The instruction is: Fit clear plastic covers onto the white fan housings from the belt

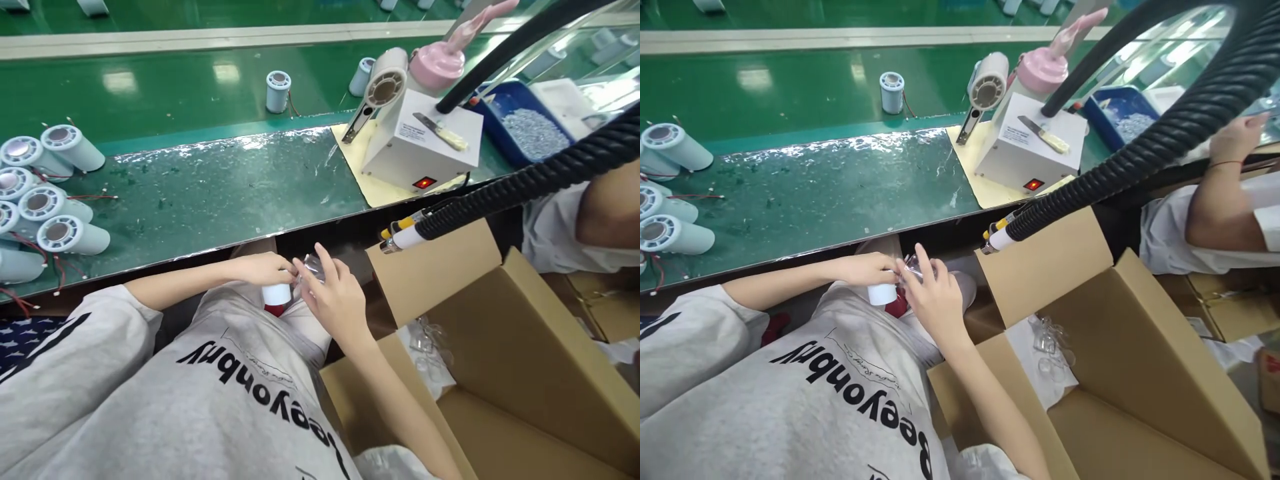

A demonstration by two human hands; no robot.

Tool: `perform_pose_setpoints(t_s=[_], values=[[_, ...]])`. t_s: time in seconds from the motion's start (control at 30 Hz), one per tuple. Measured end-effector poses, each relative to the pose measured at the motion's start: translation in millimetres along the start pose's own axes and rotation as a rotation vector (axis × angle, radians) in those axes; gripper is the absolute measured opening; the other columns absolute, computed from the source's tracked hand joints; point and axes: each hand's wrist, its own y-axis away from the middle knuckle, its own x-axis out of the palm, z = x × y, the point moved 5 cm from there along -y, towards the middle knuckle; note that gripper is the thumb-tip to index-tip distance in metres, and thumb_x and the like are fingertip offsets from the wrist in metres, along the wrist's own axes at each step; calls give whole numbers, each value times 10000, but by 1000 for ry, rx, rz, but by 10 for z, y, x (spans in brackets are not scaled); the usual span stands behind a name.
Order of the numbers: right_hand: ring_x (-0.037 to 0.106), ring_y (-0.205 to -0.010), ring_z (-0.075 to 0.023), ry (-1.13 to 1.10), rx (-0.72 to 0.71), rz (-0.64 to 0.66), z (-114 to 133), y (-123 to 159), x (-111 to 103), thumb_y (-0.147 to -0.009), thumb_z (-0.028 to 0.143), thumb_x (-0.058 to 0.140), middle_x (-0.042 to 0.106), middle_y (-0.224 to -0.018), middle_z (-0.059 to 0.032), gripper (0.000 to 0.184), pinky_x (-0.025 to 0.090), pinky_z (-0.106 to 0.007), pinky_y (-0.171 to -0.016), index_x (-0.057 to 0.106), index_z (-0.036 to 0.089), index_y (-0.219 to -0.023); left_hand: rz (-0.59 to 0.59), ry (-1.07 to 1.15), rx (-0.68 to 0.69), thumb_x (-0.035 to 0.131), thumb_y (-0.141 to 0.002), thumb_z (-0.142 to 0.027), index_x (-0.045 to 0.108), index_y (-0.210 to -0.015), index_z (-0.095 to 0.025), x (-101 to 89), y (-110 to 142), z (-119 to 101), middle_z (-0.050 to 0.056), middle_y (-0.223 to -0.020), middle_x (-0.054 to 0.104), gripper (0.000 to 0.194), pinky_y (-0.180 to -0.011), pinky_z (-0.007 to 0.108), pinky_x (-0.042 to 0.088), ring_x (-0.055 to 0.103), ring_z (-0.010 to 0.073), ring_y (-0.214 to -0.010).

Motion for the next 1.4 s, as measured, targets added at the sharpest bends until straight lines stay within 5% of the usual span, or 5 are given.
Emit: perform_pose_setpoints(t_s=[0.17, 0.37, 0.67, 1.03, 1.4], values=[[666, -1119, -323, -364, 242, 216, -135, 19, 99, -822, 160, 782, 642, -1332, -133, 103, 609, -368, -703, 733, 227, -884, -311, -192, 160, 590, -931, -375, 767, -1042, -231, -67, 128, -175, 80, -1212, 645, 254, -929, 346, 491, 634, 239, -1062], [724, -972, -245, -837, 408, 39, -236, 99, -9, -947, 317, 679, 655, -1093, -98, 236, 619, -385, -827, 699, 208, -740, -469, 50, 425, 922, -657, -503, 764, -1118, -208, -113, 101, -52, 68, -1057, 658, 570, -939, 369, 505, 624, 217, -980], [728, -1057, -297, -681, 328, -106, -98, 196, -6, -964, 304, 650, 704, -1211, -144, 180, 634, -440, -880, 766, 218, -859, -472, 205, 374, 925, -571, -620, 766, -1158, -214, 7, 63, 178, 78, -1067, 613, 731, -752, 318, 541, 598, 198, -905], [776, -985, -297, -1286, 729, -176, -339, 256, 77, -844, 354, 802, 759, -919, -67, 275, 640, -396, -804, 729, 231, -608, -233, 133, 521, 866, -771, -349, 636, -1407, -251, 69, 119, 92, 164, -1472, 587, 683, -1102, 468, 507, 572, 320, -1358], [701, -1232, -290, -878, 186, -106, -188, 332, -73, -859, 243, 831, 705, -1352, -123, 429, 594, -421, -1052, 694, 272, -1264, -104, 636, 208, 896, -694, -297, 587, -1437, -200, 184, 197, 79, 128, -1272, 699, 811, -802, 304, 576, 714, 174, -927]])
